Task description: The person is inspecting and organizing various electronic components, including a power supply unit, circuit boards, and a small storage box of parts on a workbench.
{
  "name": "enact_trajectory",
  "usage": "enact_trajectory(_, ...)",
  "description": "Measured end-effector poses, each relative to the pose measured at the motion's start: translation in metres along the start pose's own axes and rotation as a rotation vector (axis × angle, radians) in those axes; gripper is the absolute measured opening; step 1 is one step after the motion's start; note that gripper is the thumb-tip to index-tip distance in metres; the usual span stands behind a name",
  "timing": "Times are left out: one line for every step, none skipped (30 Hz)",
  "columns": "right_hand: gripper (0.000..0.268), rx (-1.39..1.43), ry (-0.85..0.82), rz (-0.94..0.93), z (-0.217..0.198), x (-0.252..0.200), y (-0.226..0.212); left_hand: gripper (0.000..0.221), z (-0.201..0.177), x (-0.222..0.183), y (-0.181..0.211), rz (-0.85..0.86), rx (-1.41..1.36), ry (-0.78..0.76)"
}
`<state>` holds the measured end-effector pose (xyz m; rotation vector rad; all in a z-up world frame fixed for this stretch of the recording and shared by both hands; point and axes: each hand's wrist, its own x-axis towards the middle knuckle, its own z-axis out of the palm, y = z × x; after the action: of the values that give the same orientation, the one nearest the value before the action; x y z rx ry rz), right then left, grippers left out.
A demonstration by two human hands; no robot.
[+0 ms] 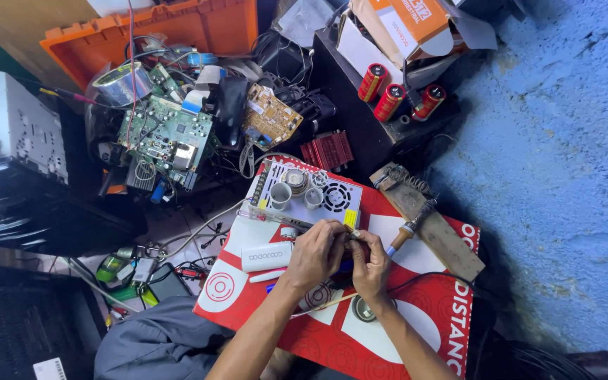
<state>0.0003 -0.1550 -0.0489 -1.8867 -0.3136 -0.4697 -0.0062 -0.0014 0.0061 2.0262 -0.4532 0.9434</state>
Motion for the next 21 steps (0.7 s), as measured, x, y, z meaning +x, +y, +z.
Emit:
enact_trajectory(0.011, 0.002, -0.005, 0.000, -0.0010, 0.0003, -0.0011, 0.011, 0.0004, -0.0011, -0.0005, -0.003, 0.003, 0.002)
enact_trajectory(0.012, -0.009, -0.010, -0.004, -0.0018, 0.0004, -0.0024, 0.011, 0.0005, -0.0025, -0.0012, -0.019, -0.015, -0.004)
enact_trajectory(0.012, -0.018, -0.014, -0.008, -0.0020, 0.0008, -0.0036, 0.012, 0.0003, -0.0034, -0.0022, -0.033, -0.034, -0.012)
enact_trajectory(0.012, -0.016, -0.018, -0.008, -0.0017, 0.0017, -0.0041, 0.012, 0.0003, -0.0034, -0.0031, -0.036, -0.030, -0.010)
enact_trajectory(0.013, -0.018, -0.014, -0.012, -0.0021, 0.0016, -0.0049, 0.011, 0.0002, -0.0042, -0.0032, -0.063, -0.068, -0.019)
enact_trajectory(0.013, -0.021, -0.010, -0.016, -0.0027, 0.0016, -0.0055, 0.010, 0.0003, -0.0049, -0.0032, -0.091, -0.106, -0.028)
enact_trajectory(0.013, -0.019, -0.011, -0.014, -0.0023, 0.0016, -0.0053, 0.010, 0.0004, -0.0058, -0.0043, -0.092, -0.104, -0.028)
enact_trajectory(0.014, -0.031, -0.012, -0.022, -0.0023, 0.0017, -0.0051, 0.010, 0.0008, -0.0066, -0.0052, -0.097, -0.123, -0.026)
enact_trajectory(0.014, -0.043, -0.011, -0.029, -0.0025, 0.0014, -0.0050, 0.009, 0.0013, -0.0074, -0.0058, -0.102, -0.143, -0.025)
enact_trajectory(0.014, -0.043, -0.011, -0.027, -0.0018, 0.0020, -0.0043, 0.009, 0.0019, -0.0068, -0.0067, -0.103, -0.143, -0.027)
enact_trajectory(0.014, -0.048, -0.010, -0.032, -0.0015, 0.0016, -0.0037, 0.009, 0.0025, -0.0070, -0.0070, -0.100, -0.151, -0.024)
enact_trajectory(0.014, -0.053, -0.009, -0.037, -0.0012, 0.0012, -0.0031, 0.009, 0.0030, -0.0073, -0.0074, -0.096, -0.159, -0.021)
enact_trajectory(0.014, -0.053, -0.009, -0.035, -0.0011, 0.0008, -0.0025, 0.009, 0.0036, -0.0068, -0.0071, -0.097, -0.158, -0.022)
enact_trajectory(0.014, -0.049, -0.007, -0.033, -0.0009, 0.0002, -0.0022, 0.010, 0.0039, -0.0064, -0.0067, -0.092, -0.163, -0.021)
enact_trajectory(0.014, -0.045, -0.006, -0.032, -0.0007, 0.0002, -0.0019, 0.011, 0.0040, -0.0059, -0.0064, -0.088, -0.167, -0.017)
enact_trajectory(0.014, -0.044, -0.008, -0.031, -0.0011, 0.0002, -0.0030, 0.011, 0.0041, -0.0063, -0.0059, -0.090, -0.165, -0.017)
enact_trajectory(0.014, -0.052, -0.006, -0.033, -0.0009, 0.0006, -0.0040, 0.013, 0.0038, -0.0062, -0.0059, -0.084, -0.146, -0.022)
enact_trajectory(0.013, -0.061, -0.003, -0.035, -0.0008, 0.0008, -0.0052, 0.014, 0.0034, -0.0063, -0.0057, -0.078, -0.127, -0.027)
enact_trajectory(0.013, -0.059, -0.005, -0.036, -0.0008, -0.0005, -0.0044, 0.014, 0.0005, -0.0063, -0.0057, -0.078, -0.125, -0.026)
enact_trajectory(0.016, -0.069, -0.034, -0.061, -0.0010, -0.0018, -0.0036, 0.012, -0.0025, -0.0064, -0.0055, -0.092, -0.163, -0.085)
enact_trajectory(0.019, -0.080, -0.061, -0.085, -0.0016, -0.0035, -0.0029, 0.012, -0.0050, -0.0065, -0.0051, -0.105, -0.203, -0.146)
